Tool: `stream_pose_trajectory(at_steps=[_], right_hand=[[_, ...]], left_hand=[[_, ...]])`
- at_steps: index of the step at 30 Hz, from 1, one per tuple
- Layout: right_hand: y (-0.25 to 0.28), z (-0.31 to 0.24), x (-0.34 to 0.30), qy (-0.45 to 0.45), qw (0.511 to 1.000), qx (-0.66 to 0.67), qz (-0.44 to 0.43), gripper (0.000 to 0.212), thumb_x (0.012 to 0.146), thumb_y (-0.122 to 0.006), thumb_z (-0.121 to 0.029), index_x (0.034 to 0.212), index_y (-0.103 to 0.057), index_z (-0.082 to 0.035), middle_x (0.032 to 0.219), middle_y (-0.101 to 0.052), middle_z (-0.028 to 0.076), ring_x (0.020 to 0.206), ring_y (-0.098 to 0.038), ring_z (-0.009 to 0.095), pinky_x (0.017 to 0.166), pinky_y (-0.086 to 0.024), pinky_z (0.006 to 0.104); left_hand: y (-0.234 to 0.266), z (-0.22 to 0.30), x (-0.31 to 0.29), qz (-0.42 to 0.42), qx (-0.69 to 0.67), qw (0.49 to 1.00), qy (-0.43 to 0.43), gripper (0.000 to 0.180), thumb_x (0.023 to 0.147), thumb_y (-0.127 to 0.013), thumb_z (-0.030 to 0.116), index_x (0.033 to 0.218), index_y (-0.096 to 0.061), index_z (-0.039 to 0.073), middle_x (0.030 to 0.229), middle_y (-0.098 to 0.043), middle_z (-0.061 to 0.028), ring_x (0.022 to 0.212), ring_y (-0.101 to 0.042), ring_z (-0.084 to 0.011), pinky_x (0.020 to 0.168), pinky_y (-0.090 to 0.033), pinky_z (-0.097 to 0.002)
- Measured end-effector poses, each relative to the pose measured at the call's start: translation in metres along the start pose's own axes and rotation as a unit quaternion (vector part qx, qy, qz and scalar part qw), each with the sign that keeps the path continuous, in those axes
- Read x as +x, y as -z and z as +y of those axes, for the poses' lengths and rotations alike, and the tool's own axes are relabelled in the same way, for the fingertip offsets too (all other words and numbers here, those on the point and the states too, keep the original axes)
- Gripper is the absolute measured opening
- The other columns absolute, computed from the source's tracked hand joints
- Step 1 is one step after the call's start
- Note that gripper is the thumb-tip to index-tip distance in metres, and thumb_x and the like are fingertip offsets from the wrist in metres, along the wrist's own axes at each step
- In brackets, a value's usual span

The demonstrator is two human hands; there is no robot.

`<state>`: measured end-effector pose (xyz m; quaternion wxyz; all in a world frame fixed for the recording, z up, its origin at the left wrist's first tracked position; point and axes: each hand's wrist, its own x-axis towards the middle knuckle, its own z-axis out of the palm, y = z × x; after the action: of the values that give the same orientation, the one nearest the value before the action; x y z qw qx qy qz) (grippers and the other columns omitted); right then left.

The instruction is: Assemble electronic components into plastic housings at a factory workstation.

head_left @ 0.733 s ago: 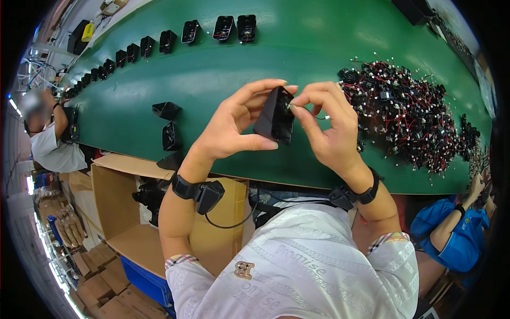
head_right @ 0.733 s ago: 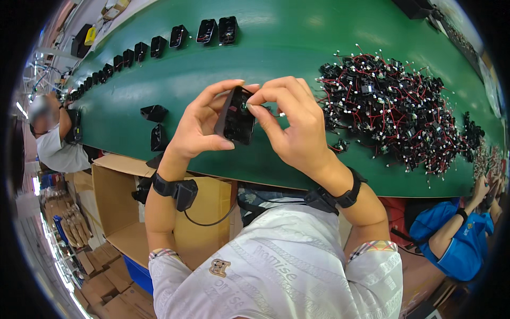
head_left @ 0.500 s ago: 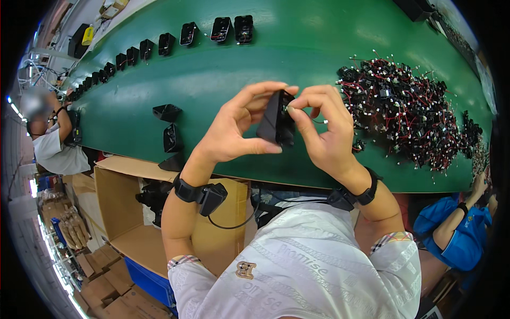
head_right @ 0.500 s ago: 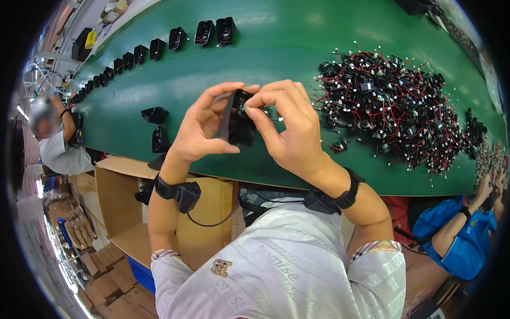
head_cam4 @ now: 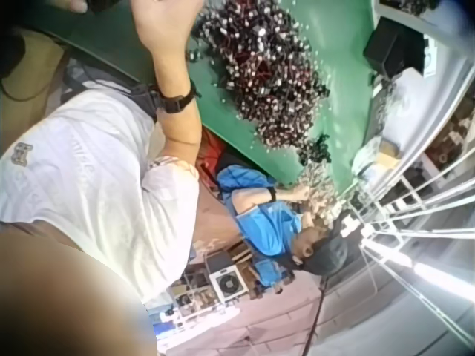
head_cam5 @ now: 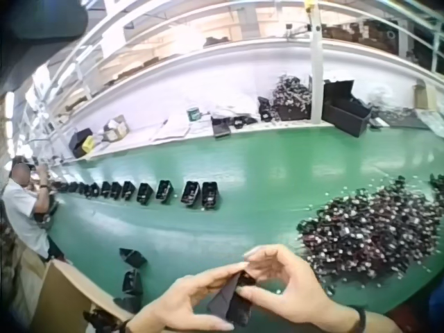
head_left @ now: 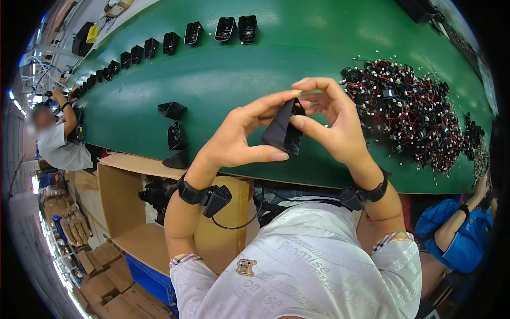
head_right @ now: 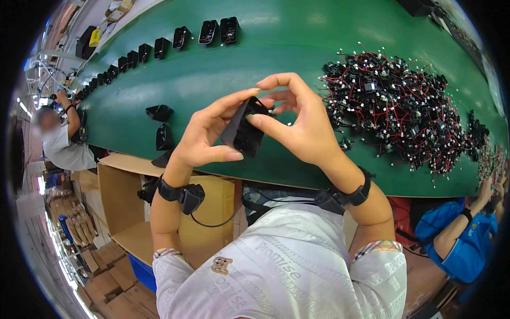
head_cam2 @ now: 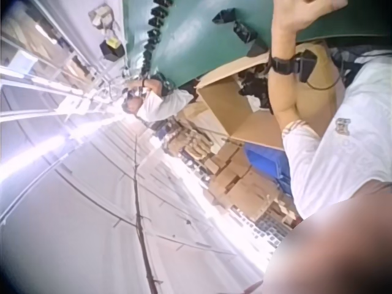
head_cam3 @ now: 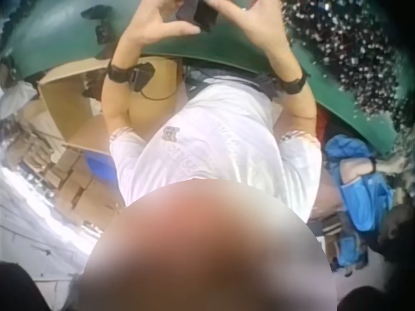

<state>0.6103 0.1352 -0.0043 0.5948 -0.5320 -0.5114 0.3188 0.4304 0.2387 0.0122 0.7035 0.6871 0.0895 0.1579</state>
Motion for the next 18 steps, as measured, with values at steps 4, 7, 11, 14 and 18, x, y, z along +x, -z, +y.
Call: stream_pose_trajectory(at_steps=[4, 7, 11, 14, 18], right_hand=[[-0.003, -0.003, 0.0, -0.093, 0.98, 0.172, -0.033, 0.036, 0.08, -0.071, -0.005, 0.112, -0.055, 0.0, 0.104, -0.06, 0.008, 0.096, -0.059, 0.011, 0.081, -0.05, 0.0251], [0.003, 0.004, 0.001, -0.097, 0.982, 0.135, -0.094, 0.036, 0.08, -0.07, -0.004, 0.112, -0.055, 0.0, 0.104, -0.06, 0.007, 0.093, -0.059, 0.01, 0.078, -0.051, 0.0235], [-0.003, 0.006, -0.001, -0.11, 0.981, 0.14, -0.074, 0.038, 0.081, -0.071, -0.011, 0.113, -0.054, 0.001, 0.106, -0.059, 0.006, 0.09, -0.059, 0.01, 0.074, -0.049, 0.0224], [-0.015, 0.002, -0.004, -0.071, 0.994, 0.086, -0.018, 0.04, 0.081, -0.072, -0.017, 0.112, -0.055, 0.001, 0.11, -0.058, 0.008, 0.093, -0.058, 0.013, 0.072, -0.048, 0.0237], [-0.003, 0.001, -0.001, 0.12, 0.991, -0.047, -0.037, 0.036, 0.078, -0.072, -0.021, 0.106, -0.061, -0.003, 0.117, -0.054, 0.014, 0.096, -0.057, 0.02, 0.074, -0.047, 0.0283]], left_hand=[[0.0, -0.003, -0.002, -0.006, 0.045, 0.999, -0.017, 0.082, 0.071, -0.077, 0.005, 0.142, -0.035, 0.001, 0.133, -0.05, -0.0149, 0.121, -0.05, -0.0234, 0.103, -0.039, -0.0374], [-0.001, 0.006, -0.003, -0.016, -0.063, 0.997, 0.045, 0.081, 0.071, -0.076, 0.003, 0.142, -0.036, 0.001, 0.132, -0.05, -0.0142, 0.121, -0.05, -0.0225, 0.102, -0.04, -0.0367], [0.005, -0.004, 0.0, -0.02, -0.036, 0.999, 0.023, 0.074, 0.078, -0.073, 0.016, 0.14, -0.037, 0.001, 0.128, -0.053, -0.014, 0.113, -0.055, -0.0222, 0.094, -0.046, -0.0338], [0.011, -0.015, 0.002, -0.035, -0.131, 0.989, 0.053, 0.064, 0.086, -0.063, 0.034, 0.135, -0.041, -0.001, 0.121, -0.055, -0.015, 0.099, -0.062, -0.0225, 0.082, -0.052, -0.0335], [0.004, -0.015, 0.006, 0.069, -0.219, 0.973, 0.035, 0.051, 0.095, -0.046, 0.042, 0.118, -0.05, -0.003, 0.103, -0.062, -0.0144, 0.083, -0.065, -0.0236, 0.069, -0.056, -0.0366]])
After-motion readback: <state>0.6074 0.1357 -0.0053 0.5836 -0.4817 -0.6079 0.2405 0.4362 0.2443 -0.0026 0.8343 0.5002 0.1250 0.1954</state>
